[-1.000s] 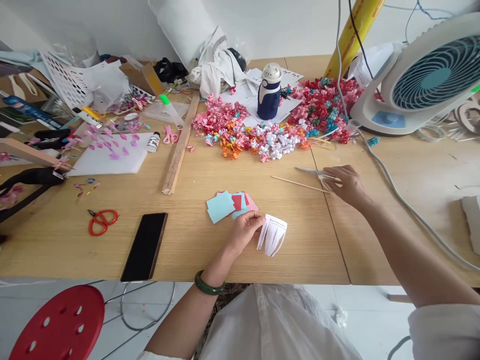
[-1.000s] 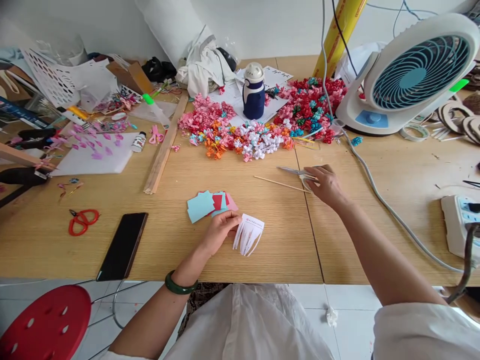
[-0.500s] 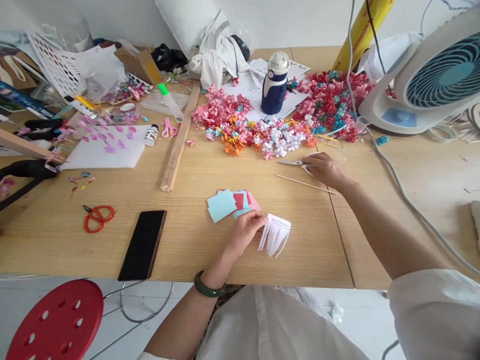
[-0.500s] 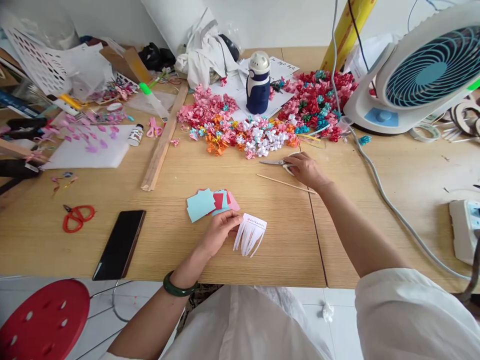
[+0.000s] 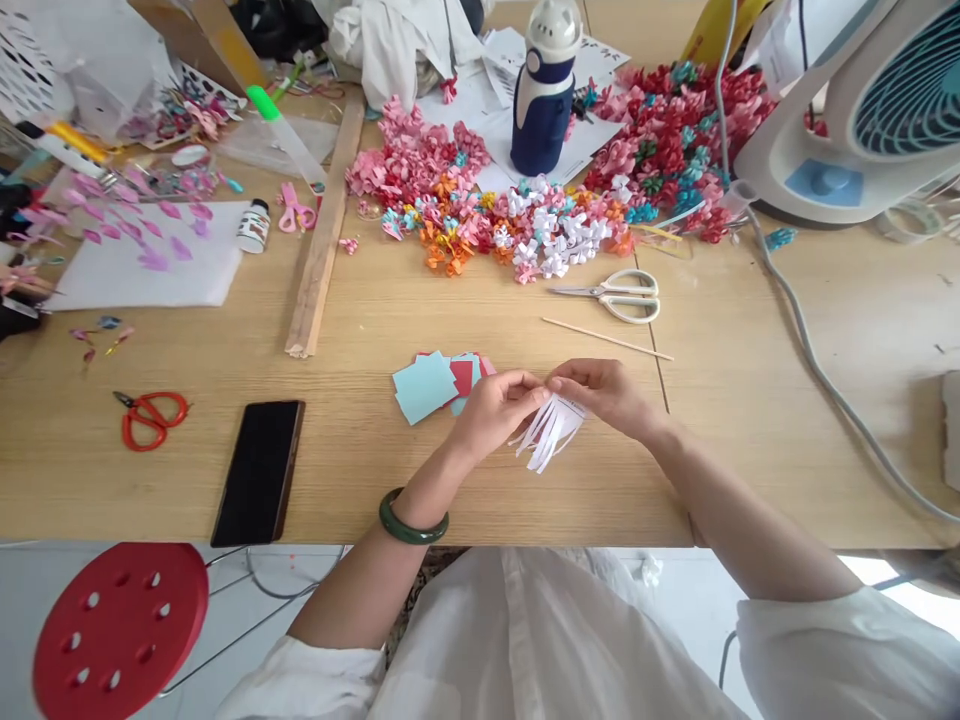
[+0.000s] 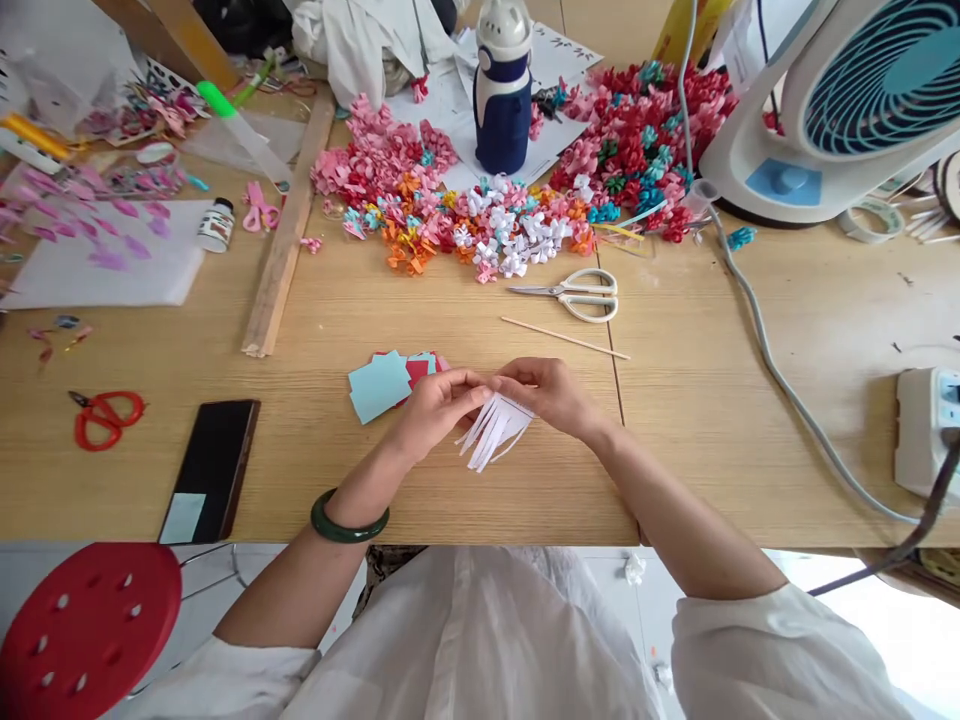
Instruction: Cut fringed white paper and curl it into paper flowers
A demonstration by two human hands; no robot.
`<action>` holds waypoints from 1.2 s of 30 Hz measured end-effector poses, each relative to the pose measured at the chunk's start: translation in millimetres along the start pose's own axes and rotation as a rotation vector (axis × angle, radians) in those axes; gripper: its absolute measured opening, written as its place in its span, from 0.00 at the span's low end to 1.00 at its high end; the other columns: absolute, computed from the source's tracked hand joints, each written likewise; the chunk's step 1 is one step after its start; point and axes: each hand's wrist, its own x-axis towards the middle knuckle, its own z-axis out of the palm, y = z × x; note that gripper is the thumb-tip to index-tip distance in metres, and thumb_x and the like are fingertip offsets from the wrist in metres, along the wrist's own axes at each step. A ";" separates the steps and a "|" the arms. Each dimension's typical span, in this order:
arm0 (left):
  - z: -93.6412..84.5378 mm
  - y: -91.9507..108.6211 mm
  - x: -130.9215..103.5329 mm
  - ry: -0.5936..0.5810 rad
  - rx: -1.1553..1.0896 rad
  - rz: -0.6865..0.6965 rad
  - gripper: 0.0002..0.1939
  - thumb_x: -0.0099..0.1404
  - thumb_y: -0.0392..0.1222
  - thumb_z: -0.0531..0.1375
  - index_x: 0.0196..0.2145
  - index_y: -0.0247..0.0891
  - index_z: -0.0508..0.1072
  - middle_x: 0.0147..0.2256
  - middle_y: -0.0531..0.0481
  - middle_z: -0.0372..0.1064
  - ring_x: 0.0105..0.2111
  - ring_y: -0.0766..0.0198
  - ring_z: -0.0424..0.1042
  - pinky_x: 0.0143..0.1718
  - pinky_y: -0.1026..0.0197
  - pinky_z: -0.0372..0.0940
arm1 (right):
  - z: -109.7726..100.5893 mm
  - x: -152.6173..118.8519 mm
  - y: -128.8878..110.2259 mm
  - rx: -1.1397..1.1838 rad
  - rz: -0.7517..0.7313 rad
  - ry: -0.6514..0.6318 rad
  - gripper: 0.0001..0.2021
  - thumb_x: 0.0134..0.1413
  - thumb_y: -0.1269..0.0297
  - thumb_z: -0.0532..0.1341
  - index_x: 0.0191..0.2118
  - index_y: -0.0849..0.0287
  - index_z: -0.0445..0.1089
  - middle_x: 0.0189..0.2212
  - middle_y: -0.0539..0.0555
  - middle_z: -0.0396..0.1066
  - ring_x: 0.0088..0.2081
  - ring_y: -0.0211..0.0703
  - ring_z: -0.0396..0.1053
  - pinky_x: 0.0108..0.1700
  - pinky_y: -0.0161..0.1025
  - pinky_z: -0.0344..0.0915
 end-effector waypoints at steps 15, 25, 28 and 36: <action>-39.7 -26.4 -17.4 0.409 1.366 0.161 0.45 0.64 0.62 0.59 0.70 0.36 0.53 0.71 0.31 0.40 0.71 0.30 0.36 0.65 0.26 0.37 | -20.1 9.9 25.1 0.166 0.009 0.496 0.11 0.50 0.53 0.69 0.28 0.56 0.75 0.22 0.48 0.72 0.22 0.36 0.65 0.22 0.33 0.59; -74.7 -28.1 15.2 0.348 1.378 0.241 0.30 0.74 0.53 0.47 0.68 0.38 0.58 0.71 0.39 0.46 0.71 0.41 0.42 0.68 0.33 0.38 | -18.9 12.5 33.5 0.169 -0.014 0.484 0.11 0.50 0.53 0.69 0.29 0.55 0.75 0.22 0.48 0.73 0.21 0.38 0.65 0.21 0.35 0.59; -96.4 -25.2 25.6 0.387 1.342 0.251 0.29 0.74 0.49 0.47 0.67 0.34 0.59 0.70 0.36 0.48 0.71 0.40 0.43 0.68 0.33 0.38 | -19.0 13.3 33.5 0.190 -0.003 0.474 0.12 0.49 0.51 0.70 0.29 0.54 0.74 0.23 0.50 0.73 0.22 0.40 0.66 0.22 0.36 0.60; -43.5 -7.1 7.9 0.340 0.764 0.591 0.18 0.72 0.47 0.54 0.52 0.37 0.75 0.55 0.39 0.73 0.58 0.57 0.70 0.62 0.51 0.61 | -16.8 10.3 22.2 0.477 0.057 0.400 0.12 0.48 0.54 0.70 0.30 0.54 0.69 0.23 0.48 0.70 0.24 0.37 0.67 0.26 0.36 0.68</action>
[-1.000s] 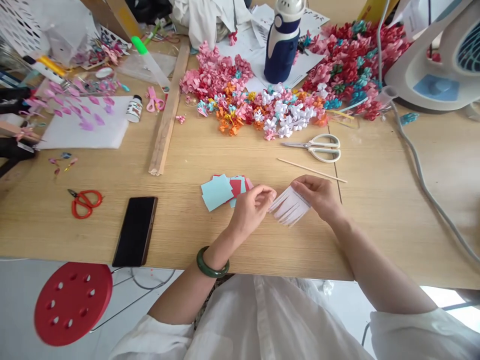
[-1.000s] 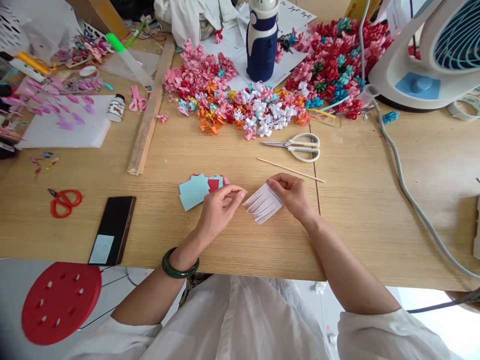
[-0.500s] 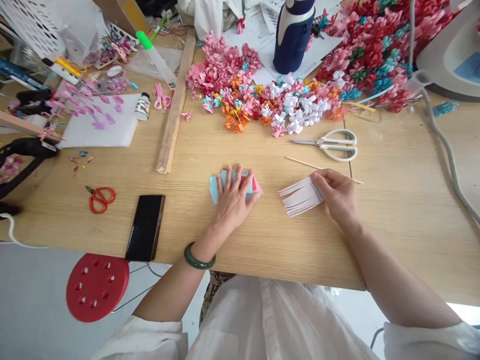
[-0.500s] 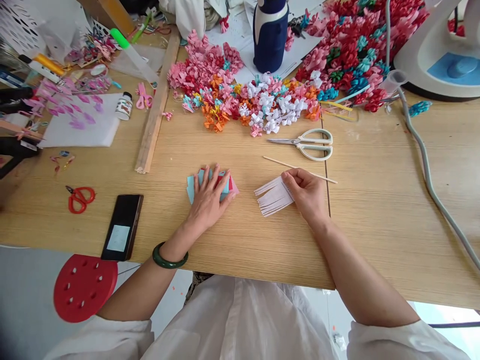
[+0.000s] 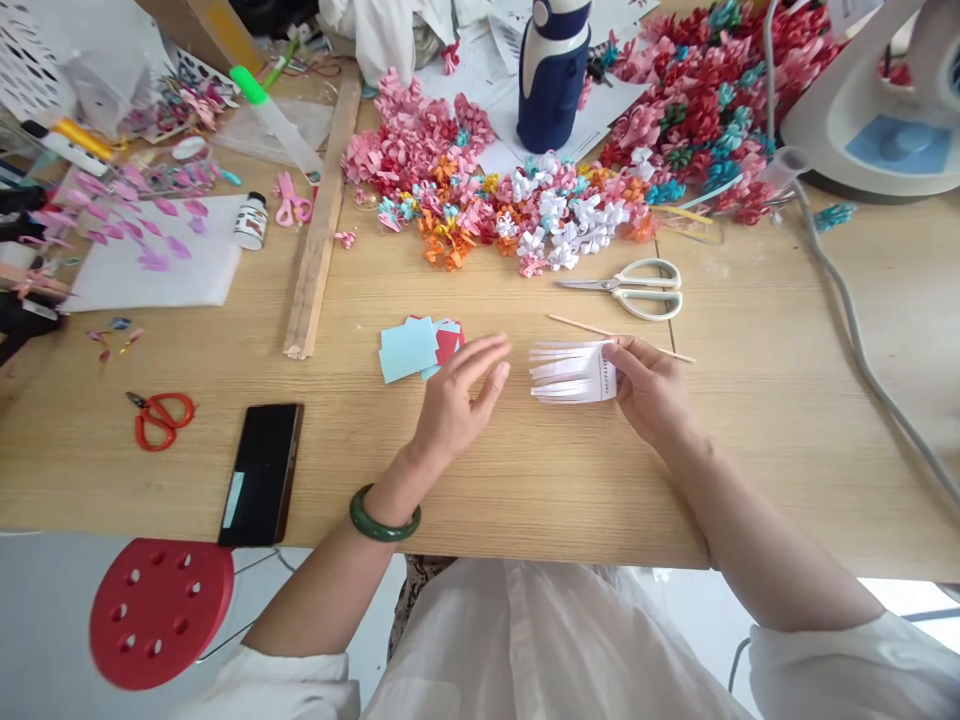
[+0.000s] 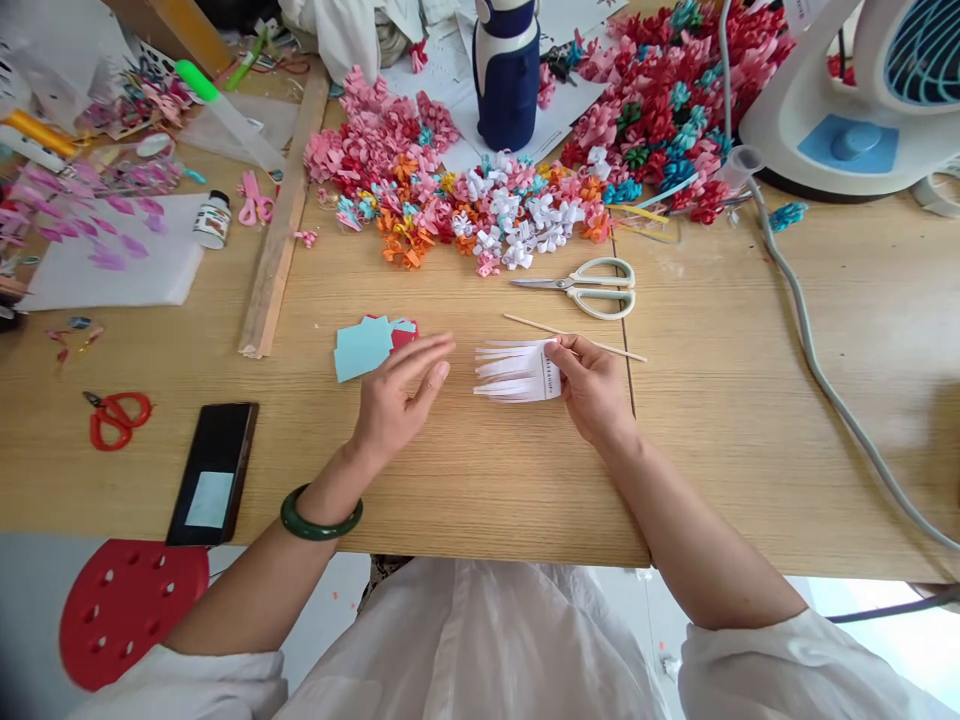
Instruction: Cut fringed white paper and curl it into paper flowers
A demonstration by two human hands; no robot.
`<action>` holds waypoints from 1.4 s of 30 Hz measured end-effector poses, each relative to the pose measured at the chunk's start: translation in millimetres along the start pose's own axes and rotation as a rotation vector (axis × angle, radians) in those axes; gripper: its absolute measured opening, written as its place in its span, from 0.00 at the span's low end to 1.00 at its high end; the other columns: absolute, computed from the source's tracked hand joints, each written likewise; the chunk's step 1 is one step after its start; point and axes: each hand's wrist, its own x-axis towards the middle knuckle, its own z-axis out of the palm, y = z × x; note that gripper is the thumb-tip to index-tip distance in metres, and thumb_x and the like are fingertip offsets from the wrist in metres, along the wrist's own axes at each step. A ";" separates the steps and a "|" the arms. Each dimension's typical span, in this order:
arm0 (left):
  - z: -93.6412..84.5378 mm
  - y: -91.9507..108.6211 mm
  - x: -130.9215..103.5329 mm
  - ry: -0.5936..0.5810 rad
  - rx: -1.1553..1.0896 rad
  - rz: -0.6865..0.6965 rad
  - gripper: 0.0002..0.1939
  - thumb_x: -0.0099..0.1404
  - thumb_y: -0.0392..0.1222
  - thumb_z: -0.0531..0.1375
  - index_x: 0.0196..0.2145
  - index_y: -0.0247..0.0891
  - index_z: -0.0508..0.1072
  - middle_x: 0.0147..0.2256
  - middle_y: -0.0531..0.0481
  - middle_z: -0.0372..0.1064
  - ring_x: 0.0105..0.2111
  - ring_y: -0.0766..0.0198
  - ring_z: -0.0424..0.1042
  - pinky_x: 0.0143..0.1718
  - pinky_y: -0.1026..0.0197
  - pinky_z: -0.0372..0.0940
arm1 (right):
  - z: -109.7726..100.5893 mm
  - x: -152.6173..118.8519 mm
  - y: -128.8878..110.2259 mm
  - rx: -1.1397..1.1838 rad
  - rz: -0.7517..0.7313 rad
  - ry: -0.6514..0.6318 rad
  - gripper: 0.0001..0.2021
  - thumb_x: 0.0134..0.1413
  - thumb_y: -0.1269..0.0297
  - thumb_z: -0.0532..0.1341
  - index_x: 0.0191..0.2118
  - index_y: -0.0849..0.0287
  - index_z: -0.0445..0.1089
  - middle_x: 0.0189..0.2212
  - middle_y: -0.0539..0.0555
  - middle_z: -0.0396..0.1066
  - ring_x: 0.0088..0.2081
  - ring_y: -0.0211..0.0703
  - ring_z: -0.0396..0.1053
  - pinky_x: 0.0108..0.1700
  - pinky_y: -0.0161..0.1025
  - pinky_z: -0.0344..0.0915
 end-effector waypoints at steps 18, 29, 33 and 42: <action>58.4 23.4 6.3 0.047 -0.619 -0.512 0.21 0.63 0.42 0.64 0.53 0.39 0.73 0.52 0.44 0.75 0.49 0.59 0.75 0.49 0.61 0.69 | 13.6 -22.1 7.6 0.008 0.030 -0.119 0.14 0.50 0.52 0.70 0.33 0.53 0.67 0.30 0.50 0.74 0.34 0.41 0.74 0.36 0.39 0.74; 47.3 21.6 8.7 -0.040 -0.741 -0.438 0.28 0.68 0.48 0.58 0.63 0.40 0.64 0.59 0.42 0.69 0.59 0.53 0.69 0.58 0.52 0.65 | 14.9 -23.1 7.6 -0.219 -0.011 -0.112 0.17 0.50 0.48 0.70 0.32 0.57 0.71 0.20 0.48 0.72 0.19 0.37 0.69 0.23 0.36 0.69; 49.0 23.7 9.2 -0.097 -0.812 -0.506 0.48 0.59 0.52 0.68 0.70 0.41 0.51 0.50 0.41 0.76 0.49 0.52 0.76 0.48 0.54 0.72 | 20.1 -26.4 9.5 -0.149 0.044 -0.155 0.19 0.46 0.46 0.71 0.32 0.56 0.70 0.25 0.50 0.76 0.23 0.40 0.73 0.26 0.39 0.73; 50.8 17.8 12.0 -0.021 -0.658 -0.487 0.31 0.56 0.46 0.70 0.57 0.41 0.73 0.35 0.50 0.78 0.35 0.58 0.78 0.38 0.57 0.73 | 7.7 -16.6 7.2 -0.753 -0.459 0.057 0.08 0.61 0.58 0.61 0.34 0.55 0.73 0.32 0.54 0.75 0.33 0.44 0.71 0.35 0.41 0.69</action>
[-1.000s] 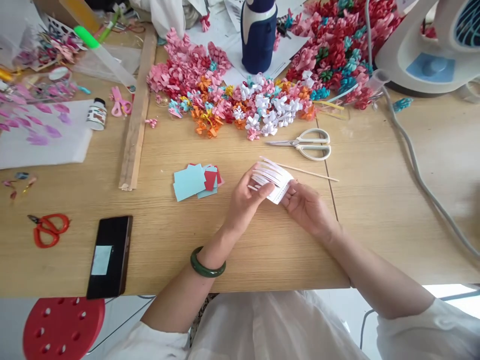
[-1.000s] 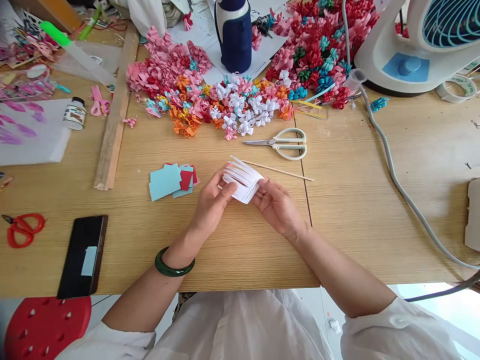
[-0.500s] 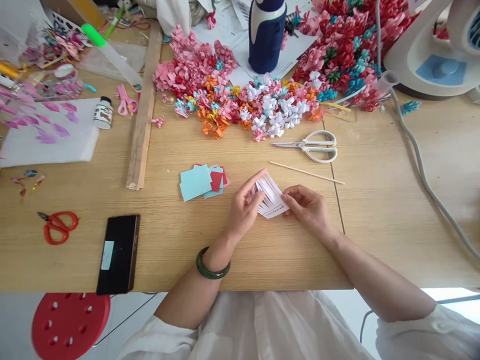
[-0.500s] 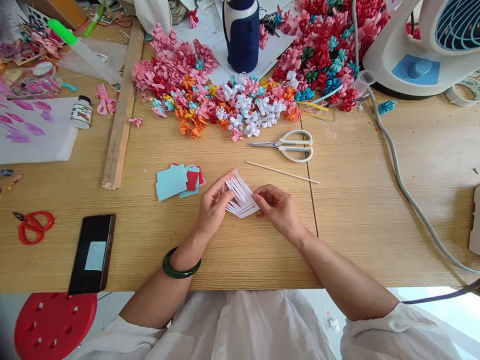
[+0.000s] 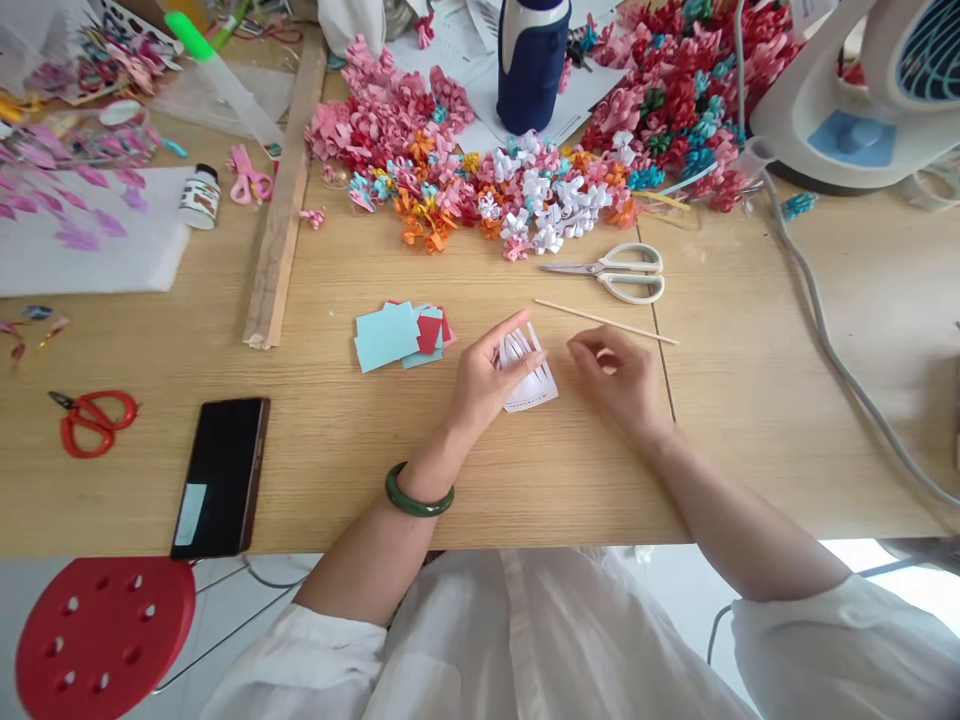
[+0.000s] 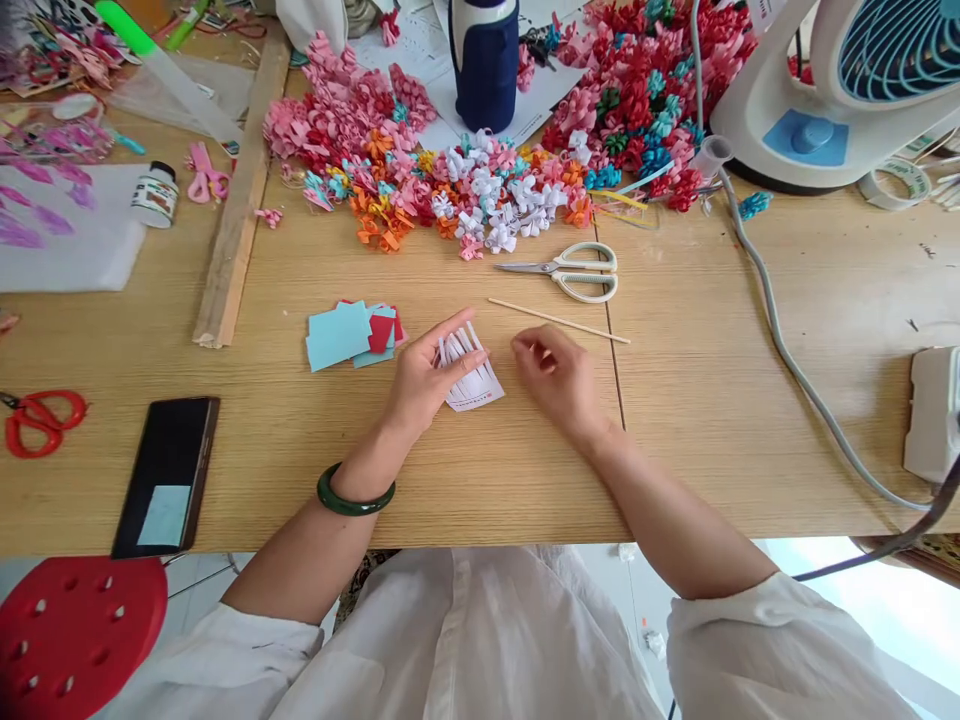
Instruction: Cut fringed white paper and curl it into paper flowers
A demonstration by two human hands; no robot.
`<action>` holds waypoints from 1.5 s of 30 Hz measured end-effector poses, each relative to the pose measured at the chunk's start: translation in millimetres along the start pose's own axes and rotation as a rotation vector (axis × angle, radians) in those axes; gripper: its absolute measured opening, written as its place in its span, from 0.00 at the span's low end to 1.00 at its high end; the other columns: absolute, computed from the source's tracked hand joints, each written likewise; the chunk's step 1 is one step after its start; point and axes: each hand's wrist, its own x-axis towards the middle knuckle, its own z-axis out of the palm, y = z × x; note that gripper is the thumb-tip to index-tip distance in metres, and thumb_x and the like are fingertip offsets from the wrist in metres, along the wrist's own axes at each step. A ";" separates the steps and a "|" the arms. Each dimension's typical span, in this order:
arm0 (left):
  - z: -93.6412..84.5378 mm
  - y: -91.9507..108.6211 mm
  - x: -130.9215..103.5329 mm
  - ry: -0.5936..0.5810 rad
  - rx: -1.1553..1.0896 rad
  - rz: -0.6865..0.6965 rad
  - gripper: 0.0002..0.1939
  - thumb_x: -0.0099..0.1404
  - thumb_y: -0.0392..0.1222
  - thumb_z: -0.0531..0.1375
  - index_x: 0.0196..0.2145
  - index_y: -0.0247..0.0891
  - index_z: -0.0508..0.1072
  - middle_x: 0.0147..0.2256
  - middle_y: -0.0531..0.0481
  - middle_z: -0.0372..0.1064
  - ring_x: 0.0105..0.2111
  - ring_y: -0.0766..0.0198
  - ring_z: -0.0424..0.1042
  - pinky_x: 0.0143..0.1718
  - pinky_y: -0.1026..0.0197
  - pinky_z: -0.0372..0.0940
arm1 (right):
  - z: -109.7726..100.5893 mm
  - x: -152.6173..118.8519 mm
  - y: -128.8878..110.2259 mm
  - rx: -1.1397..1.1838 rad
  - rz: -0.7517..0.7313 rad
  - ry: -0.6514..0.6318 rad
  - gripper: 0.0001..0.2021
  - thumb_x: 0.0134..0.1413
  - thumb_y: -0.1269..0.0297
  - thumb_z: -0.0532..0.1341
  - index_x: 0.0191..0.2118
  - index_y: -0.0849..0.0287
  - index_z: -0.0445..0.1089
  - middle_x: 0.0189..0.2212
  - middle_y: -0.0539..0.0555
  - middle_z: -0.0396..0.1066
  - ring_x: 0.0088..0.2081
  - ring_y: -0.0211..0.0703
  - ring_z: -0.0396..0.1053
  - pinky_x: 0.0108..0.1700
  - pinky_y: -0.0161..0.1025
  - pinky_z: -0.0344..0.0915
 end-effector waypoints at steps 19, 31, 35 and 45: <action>2.7 -7.7 2.8 -0.085 -0.001 0.004 0.13 0.56 0.48 0.68 0.34 0.36 0.81 0.32 0.48 0.79 0.28 0.65 0.73 0.29 0.65 0.65 | -26.2 59.1 4.1 -0.177 -0.190 -0.155 0.04 0.51 0.73 0.59 0.31 0.57 0.67 0.24 0.50 0.69 0.26 0.38 0.66 0.30 0.39 0.63; -0.9 8.5 -4.9 -0.237 0.108 -0.003 0.16 0.59 0.52 0.67 0.36 0.35 0.81 0.29 0.50 0.77 0.26 0.67 0.70 0.27 0.67 0.61 | -11.1 4.6 3.3 0.082 -0.211 -0.235 0.12 0.61 0.59 0.65 0.45 0.61 0.76 0.22 0.47 0.68 0.23 0.32 0.62 0.25 0.33 0.59; -2.0 6.5 -3.5 -0.252 0.159 0.030 0.16 0.60 0.52 0.66 0.33 0.35 0.80 0.30 0.49 0.77 0.28 0.66 0.71 0.28 0.67 0.61 | -11.5 4.6 3.7 0.127 -0.215 -0.300 0.12 0.59 0.60 0.66 0.47 0.60 0.78 0.26 0.49 0.74 0.25 0.34 0.65 0.27 0.34 0.61; -2.1 6.9 -6.5 -0.289 0.271 0.033 0.15 0.63 0.50 0.64 0.30 0.35 0.79 0.23 0.53 0.71 0.22 0.68 0.67 0.23 0.66 0.59 | -11.5 4.5 2.8 0.154 -0.266 -0.260 0.06 0.60 0.66 0.65 0.41 0.55 0.80 0.36 0.52 0.81 0.33 0.37 0.74 0.32 0.35 0.66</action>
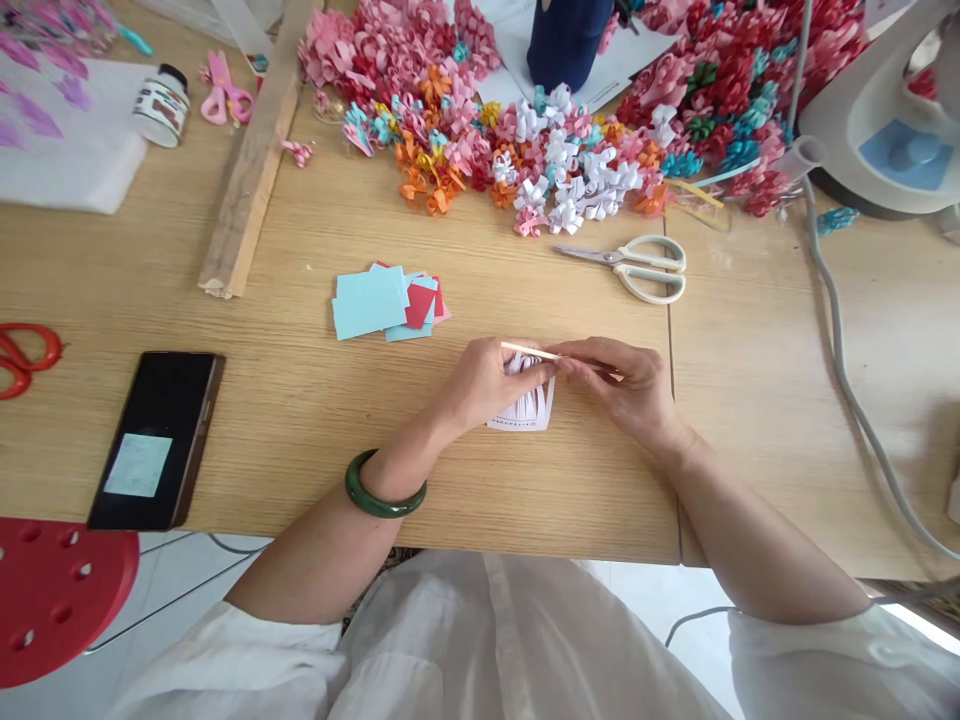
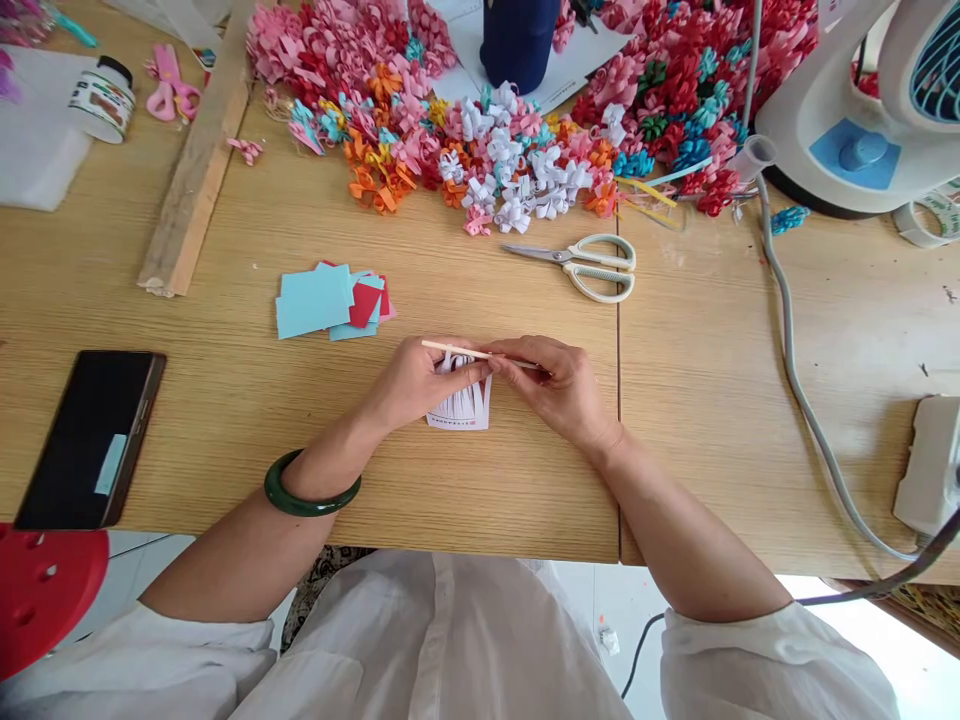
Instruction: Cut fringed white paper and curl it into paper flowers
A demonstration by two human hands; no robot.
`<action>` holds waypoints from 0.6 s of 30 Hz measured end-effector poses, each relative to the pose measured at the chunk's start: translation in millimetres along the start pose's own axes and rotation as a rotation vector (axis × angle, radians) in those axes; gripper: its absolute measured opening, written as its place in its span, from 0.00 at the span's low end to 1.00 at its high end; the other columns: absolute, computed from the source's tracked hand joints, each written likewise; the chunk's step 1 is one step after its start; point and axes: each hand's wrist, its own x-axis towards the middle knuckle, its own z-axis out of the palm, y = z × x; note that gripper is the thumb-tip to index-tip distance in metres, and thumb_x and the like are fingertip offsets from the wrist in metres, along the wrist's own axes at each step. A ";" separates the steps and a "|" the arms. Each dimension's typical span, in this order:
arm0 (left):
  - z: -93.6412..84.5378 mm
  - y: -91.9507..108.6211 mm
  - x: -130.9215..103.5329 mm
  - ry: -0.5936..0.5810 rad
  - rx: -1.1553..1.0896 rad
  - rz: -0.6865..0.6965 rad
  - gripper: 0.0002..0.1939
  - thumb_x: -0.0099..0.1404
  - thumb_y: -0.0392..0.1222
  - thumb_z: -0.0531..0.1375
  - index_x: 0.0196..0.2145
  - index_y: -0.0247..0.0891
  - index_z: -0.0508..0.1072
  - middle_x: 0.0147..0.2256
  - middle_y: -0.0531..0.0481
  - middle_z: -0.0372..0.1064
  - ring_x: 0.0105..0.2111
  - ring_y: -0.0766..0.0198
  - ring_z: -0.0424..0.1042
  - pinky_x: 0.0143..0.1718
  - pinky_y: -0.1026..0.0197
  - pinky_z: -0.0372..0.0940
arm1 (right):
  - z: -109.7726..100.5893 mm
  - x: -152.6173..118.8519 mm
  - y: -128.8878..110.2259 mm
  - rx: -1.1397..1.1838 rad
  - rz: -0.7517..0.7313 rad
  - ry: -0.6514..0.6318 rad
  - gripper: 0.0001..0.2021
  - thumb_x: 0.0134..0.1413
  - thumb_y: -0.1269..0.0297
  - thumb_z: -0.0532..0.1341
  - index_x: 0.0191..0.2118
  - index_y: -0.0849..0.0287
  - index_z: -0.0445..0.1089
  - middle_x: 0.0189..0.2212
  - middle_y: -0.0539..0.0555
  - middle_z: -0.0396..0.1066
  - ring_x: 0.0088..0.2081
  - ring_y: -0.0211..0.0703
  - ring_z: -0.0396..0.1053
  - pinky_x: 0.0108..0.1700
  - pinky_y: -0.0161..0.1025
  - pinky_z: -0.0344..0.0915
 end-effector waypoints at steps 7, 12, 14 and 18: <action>-2.3 -4.2 1.6 0.454 0.283 0.332 0.22 0.64 0.48 0.63 0.53 0.37 0.75 0.54 0.40 0.72 0.55 0.52 0.70 0.57 0.50 0.66 | 0.4 0.7 2.7 0.101 0.144 0.060 0.04 0.57 0.63 0.67 0.36 0.57 0.79 0.30 0.50 0.78 0.29 0.36 0.71 0.30 0.35 0.64; -1.0 5.6 -5.8 0.621 0.284 0.425 0.17 0.69 0.46 0.58 0.53 0.41 0.74 0.58 0.40 0.67 0.54 0.54 0.71 0.49 0.54 0.72 | -0.8 1.7 3.8 0.133 0.195 0.114 0.04 0.56 0.63 0.67 0.35 0.56 0.79 0.29 0.49 0.77 0.29 0.36 0.69 0.31 0.35 0.63; 5.5 9.1 -9.0 0.504 0.055 0.342 0.17 0.70 0.45 0.58 0.54 0.41 0.74 0.56 0.41 0.70 0.41 0.60 0.77 0.38 0.59 0.75 | -0.7 1.5 3.3 0.120 0.186 0.116 0.04 0.57 0.64 0.67 0.36 0.56 0.79 0.30 0.49 0.77 0.30 0.36 0.68 0.31 0.36 0.62; 17.1 11.5 -10.4 0.218 -0.510 0.034 0.34 0.66 0.43 0.62 0.67 0.43 0.57 0.54 0.39 0.73 0.27 0.67 0.77 0.30 0.59 0.76 | -0.9 0.9 0.2 0.034 0.144 0.115 0.04 0.59 0.65 0.65 0.36 0.57 0.78 0.27 0.48 0.74 0.27 0.33 0.63 0.28 0.35 0.59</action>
